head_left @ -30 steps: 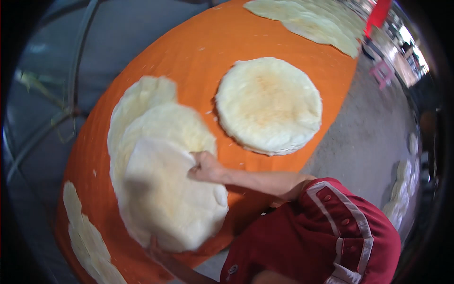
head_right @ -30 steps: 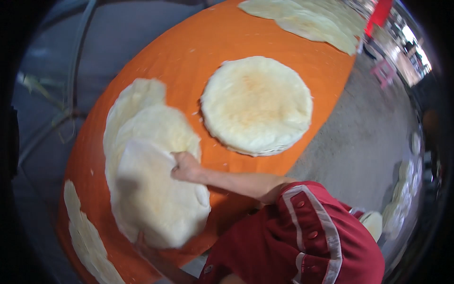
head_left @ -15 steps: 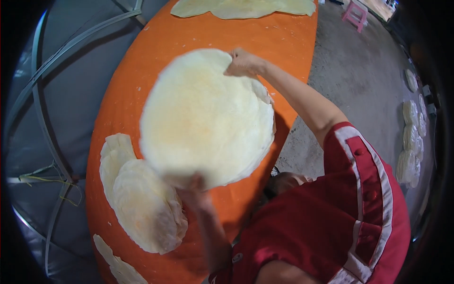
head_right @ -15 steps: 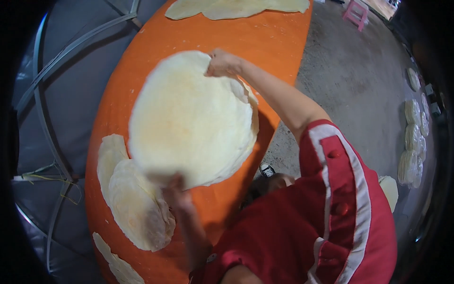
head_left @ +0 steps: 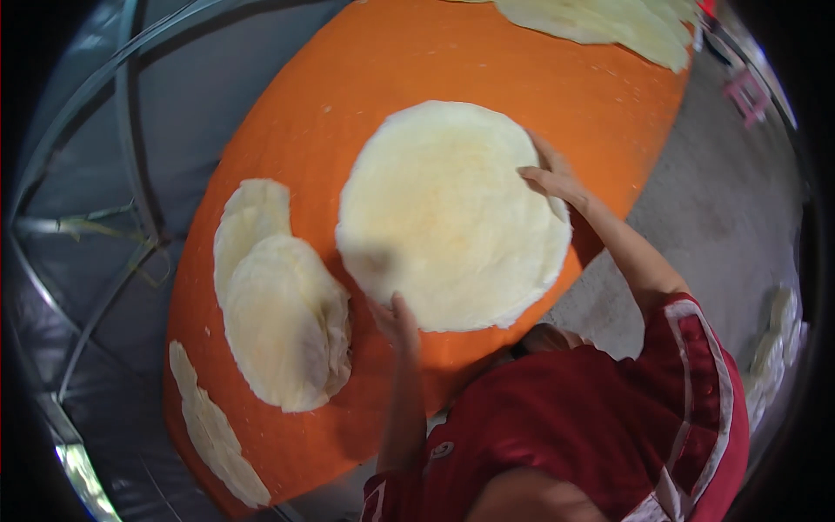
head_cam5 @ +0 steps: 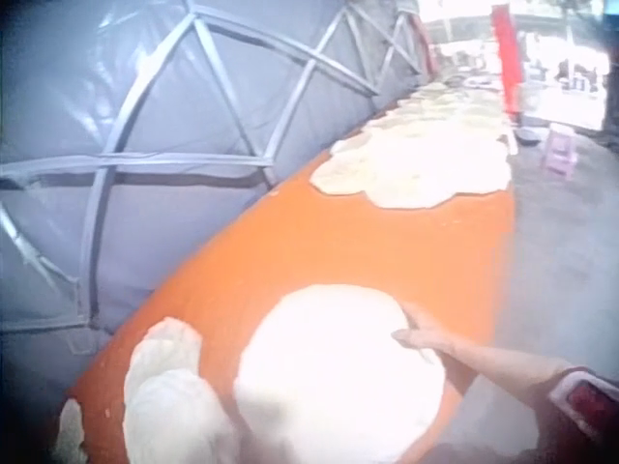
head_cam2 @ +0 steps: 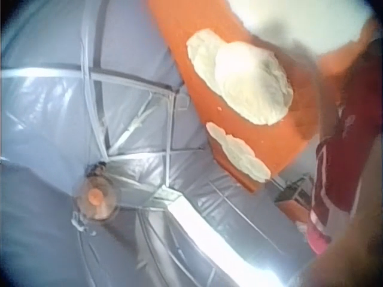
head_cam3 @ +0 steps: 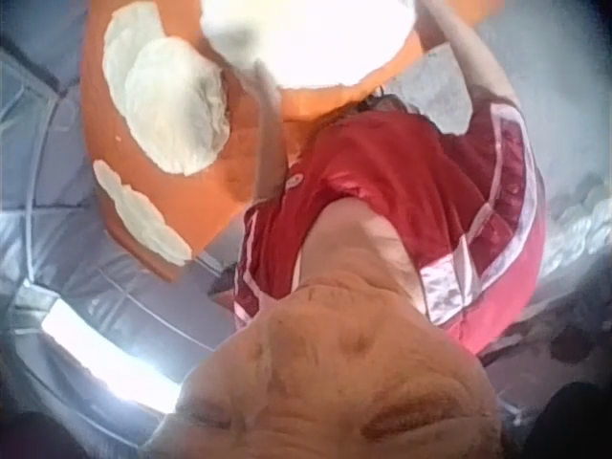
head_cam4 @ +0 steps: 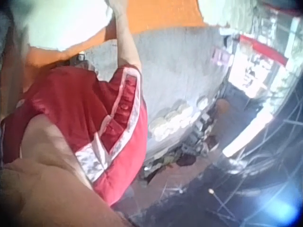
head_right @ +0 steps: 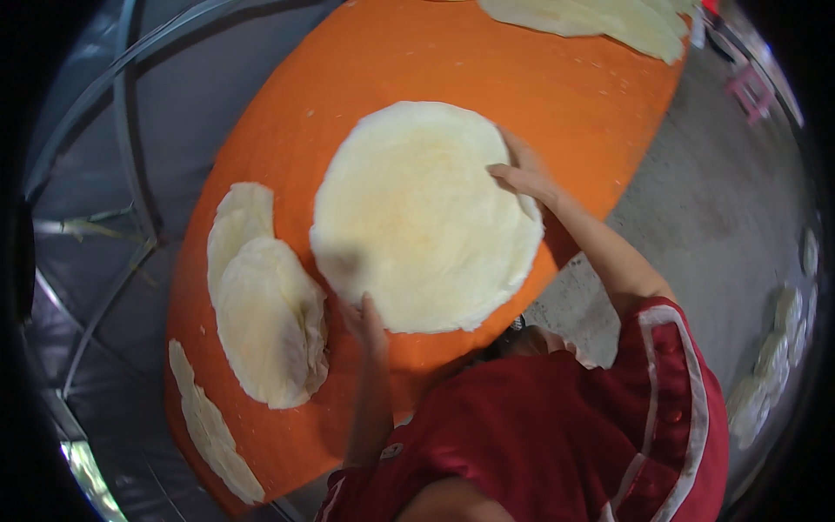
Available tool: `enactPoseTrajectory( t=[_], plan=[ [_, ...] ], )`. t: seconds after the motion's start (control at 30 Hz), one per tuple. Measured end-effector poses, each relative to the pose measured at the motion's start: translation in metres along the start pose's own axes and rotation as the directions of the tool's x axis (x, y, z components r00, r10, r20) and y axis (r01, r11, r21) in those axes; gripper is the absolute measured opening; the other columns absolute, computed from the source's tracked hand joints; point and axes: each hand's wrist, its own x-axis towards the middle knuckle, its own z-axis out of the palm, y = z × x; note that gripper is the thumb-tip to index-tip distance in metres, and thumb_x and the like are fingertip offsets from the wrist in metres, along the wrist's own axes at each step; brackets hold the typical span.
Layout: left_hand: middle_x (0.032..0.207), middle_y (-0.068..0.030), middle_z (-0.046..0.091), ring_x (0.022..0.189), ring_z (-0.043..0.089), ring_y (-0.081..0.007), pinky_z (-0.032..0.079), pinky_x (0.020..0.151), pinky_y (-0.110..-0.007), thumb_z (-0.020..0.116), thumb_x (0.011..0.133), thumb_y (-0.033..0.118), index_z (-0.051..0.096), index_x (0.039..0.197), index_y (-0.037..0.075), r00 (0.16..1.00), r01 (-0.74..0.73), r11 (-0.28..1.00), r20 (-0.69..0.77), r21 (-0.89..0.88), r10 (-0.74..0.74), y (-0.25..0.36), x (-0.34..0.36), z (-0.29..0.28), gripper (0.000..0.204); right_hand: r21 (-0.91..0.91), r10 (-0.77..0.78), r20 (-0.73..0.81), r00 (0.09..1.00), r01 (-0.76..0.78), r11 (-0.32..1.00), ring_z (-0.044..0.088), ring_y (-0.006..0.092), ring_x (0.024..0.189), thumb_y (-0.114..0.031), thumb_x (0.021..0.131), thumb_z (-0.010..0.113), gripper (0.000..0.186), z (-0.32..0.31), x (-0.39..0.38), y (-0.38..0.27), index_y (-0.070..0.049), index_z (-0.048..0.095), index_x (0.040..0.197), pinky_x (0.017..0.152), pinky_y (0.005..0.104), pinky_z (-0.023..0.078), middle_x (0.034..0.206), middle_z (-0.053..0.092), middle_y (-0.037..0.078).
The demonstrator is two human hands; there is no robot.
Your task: The person picks up thin circles of flatbread from an orange table and places them into a stack by hand.
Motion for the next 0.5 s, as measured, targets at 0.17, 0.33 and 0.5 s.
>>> enactPoseTrajectory(
  t=[0.17,0.33,0.5],
  plan=[
    [0.114,-0.0182,0.046,0.099,0.050,-0.0238,0.041,0.083,-0.030,0.058,0.075,0.005,0.030,0.122,-0.007,1.000,0.016,0.964,-0.006,-0.266,-0.018,0.025,0.000,-0.003,0.056,-0.035,-0.193,-0.023,0.981,0.192,0.981,0.044,0.0214,0.107,-0.004,0.068,0.055,0.063,0.003,0.022,0.054,-0.002,0.031,0.127,0.090,0.0337,0.036,0.115,0.048,0.014],
    [0.104,-0.0104,0.048,0.087,0.048,-0.0142,0.042,0.076,-0.025,0.066,0.073,0.011,0.035,0.120,-0.004,0.963,0.019,0.975,-0.260,-0.219,-0.077,0.031,-0.012,-0.076,0.059,-0.632,-0.300,-0.004,0.954,0.230,0.740,0.046,0.0248,0.108,-0.003,0.066,0.062,0.065,-0.046,0.059,0.012,0.002,0.032,0.124,0.090,0.0326,0.037,0.118,0.046,0.017],
    [0.076,-0.0037,0.048,0.068,0.046,-0.0137,0.041,0.059,-0.024,0.059,0.067,-0.001,0.054,0.083,0.000,0.624,0.075,0.995,-0.775,-0.069,-0.101,-0.032,-0.049,-0.220,0.017,-0.740,-0.439,0.191,0.878,0.423,0.523,0.054,0.0331,0.096,0.006,0.068,0.049,0.038,0.050,0.067,-0.108,0.003,0.051,0.106,0.080,0.0337,0.043,0.103,0.055,0.021]
  ],
)
